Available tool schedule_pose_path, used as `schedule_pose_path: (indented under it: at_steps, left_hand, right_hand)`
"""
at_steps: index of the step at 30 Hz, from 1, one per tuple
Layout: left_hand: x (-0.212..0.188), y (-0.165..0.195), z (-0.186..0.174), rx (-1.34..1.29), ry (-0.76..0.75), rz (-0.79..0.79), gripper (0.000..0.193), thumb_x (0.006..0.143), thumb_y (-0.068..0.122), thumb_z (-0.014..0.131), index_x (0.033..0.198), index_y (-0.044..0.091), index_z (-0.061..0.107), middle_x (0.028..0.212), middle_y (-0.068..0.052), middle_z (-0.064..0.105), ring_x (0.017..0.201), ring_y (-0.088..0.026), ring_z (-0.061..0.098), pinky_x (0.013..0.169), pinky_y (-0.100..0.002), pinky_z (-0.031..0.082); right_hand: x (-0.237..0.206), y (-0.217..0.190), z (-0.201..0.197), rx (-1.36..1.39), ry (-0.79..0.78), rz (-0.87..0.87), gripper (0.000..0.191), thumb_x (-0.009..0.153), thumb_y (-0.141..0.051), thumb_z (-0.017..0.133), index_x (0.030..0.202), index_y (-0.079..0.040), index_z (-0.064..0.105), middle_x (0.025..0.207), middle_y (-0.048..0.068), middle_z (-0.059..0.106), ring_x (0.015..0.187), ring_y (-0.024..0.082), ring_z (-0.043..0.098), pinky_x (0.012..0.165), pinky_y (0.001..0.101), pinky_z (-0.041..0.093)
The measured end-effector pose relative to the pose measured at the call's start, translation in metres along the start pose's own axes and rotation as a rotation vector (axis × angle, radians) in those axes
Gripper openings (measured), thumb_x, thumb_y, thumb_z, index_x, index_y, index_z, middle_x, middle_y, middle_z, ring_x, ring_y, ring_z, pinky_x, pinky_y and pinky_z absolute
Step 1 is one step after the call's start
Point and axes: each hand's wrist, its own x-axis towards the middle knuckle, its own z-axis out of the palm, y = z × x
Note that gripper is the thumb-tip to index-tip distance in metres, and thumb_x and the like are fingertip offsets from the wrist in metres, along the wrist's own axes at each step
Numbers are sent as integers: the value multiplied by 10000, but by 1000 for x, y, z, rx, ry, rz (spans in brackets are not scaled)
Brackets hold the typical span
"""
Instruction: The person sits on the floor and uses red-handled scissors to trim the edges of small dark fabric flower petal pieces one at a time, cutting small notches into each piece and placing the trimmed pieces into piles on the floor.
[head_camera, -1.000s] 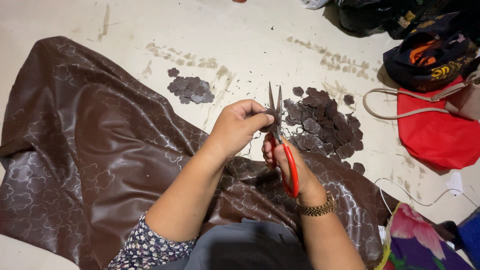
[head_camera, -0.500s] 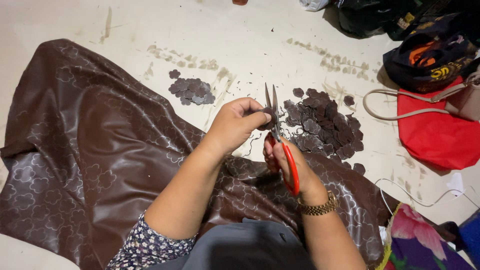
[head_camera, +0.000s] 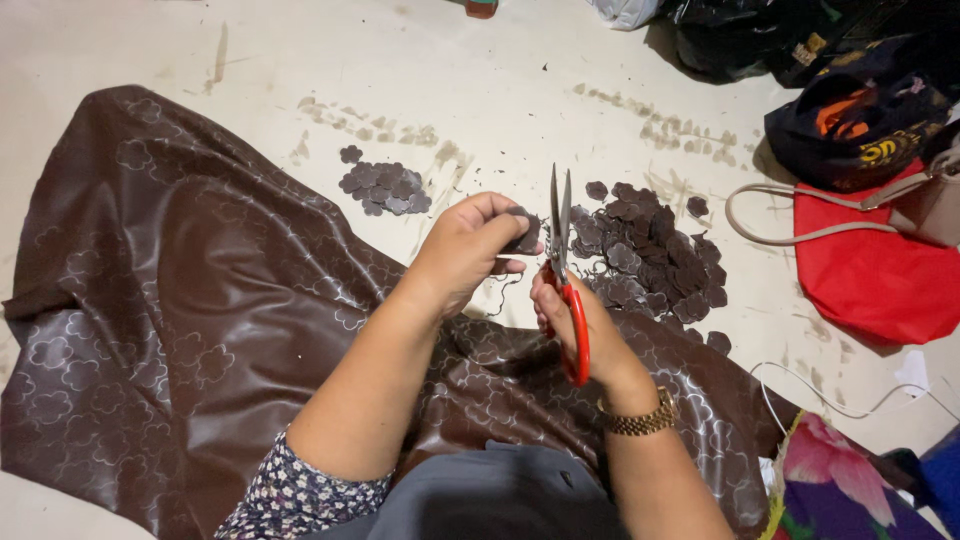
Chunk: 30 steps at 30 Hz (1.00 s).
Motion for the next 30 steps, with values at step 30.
schedule_pose_path:
  at_steps: [30]
  left_hand:
    - [-12, 3, -9, 193, -33, 180, 363, 859, 38, 721, 1168, -25, 541, 872, -79, 724, 730, -86, 663, 648, -223, 542]
  right_hand:
    - [-16, -5, -5, 86, -177, 128, 415, 1034, -457, 530, 1142, -61, 591, 945, -20, 552, 833, 88, 495, 735, 248, 445]
